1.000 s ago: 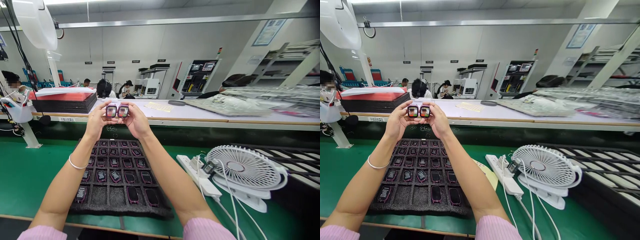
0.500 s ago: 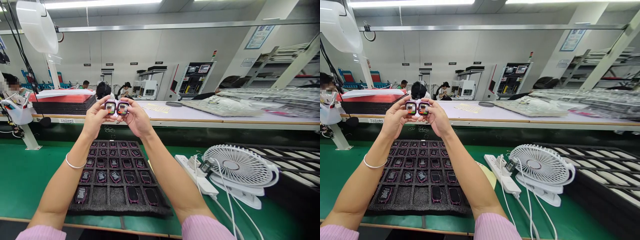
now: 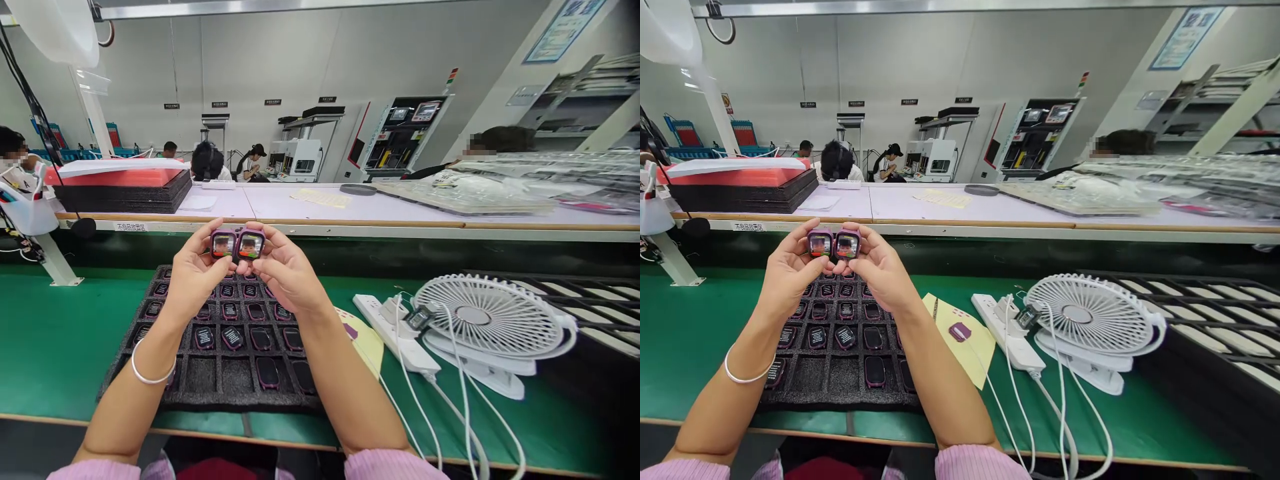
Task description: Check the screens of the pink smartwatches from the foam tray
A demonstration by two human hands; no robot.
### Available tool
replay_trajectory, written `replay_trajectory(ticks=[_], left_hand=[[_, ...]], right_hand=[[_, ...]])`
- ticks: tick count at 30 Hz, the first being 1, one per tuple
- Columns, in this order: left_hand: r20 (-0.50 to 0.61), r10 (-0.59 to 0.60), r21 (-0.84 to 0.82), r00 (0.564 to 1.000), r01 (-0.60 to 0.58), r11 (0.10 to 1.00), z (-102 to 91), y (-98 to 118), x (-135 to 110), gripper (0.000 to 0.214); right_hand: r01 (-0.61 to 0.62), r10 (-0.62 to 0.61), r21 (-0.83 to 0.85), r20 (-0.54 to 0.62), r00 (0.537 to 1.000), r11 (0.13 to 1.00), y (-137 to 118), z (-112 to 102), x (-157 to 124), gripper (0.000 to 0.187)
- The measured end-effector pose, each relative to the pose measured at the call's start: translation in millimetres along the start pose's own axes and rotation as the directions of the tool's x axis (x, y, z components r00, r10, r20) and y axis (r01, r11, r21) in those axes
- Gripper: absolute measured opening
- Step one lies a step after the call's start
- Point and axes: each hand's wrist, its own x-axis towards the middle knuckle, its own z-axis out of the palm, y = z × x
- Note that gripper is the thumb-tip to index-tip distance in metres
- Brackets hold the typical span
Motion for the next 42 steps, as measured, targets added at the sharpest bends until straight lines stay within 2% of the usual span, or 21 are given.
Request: replay_trajectory(ticks=[6, 13, 18, 32, 42], left_hand=[[0.019, -0.064, 0.010, 0.998, 0.064, 0.998, 0.6, -12, 7, 0.062], [-0.042, -0.136, -0.060, 0.990, 0.133, 0.989, 1.8, -30, 20, 0.061], [-0.060, -0.183, -0.051, 0.981, 0.180, 0.982, 2.1, -40, 24, 0.057], [-0.078, -0.155, 0.011, 0.985, 0.156, 0.988, 0.6, -32, 17, 0.052], [-0.084, -0.049, 0.085, 0.995, 0.056, 0.995, 4.9, -22, 9, 0.042]], right_hand=[[-0.021, 0.021, 0.014, -0.013, 1.000, 1.000, 6, -14, 10, 0.053], [-0.052, 0.052, 0.004, -0.020, 0.998, 0.999, 21, -30, 31, 0.049], [-0.090, 0.094, 0.058, -0.071, 0.993, 0.994, 35, -35, 32, 0.042], [-0.101, 0.105, 0.110, -0.035, 0.994, 0.989, 31, -29, 27, 0.042], [-0.070, 0.069, 0.134, 0.011, 0.998, 0.989, 29, -25, 23, 0.037]])
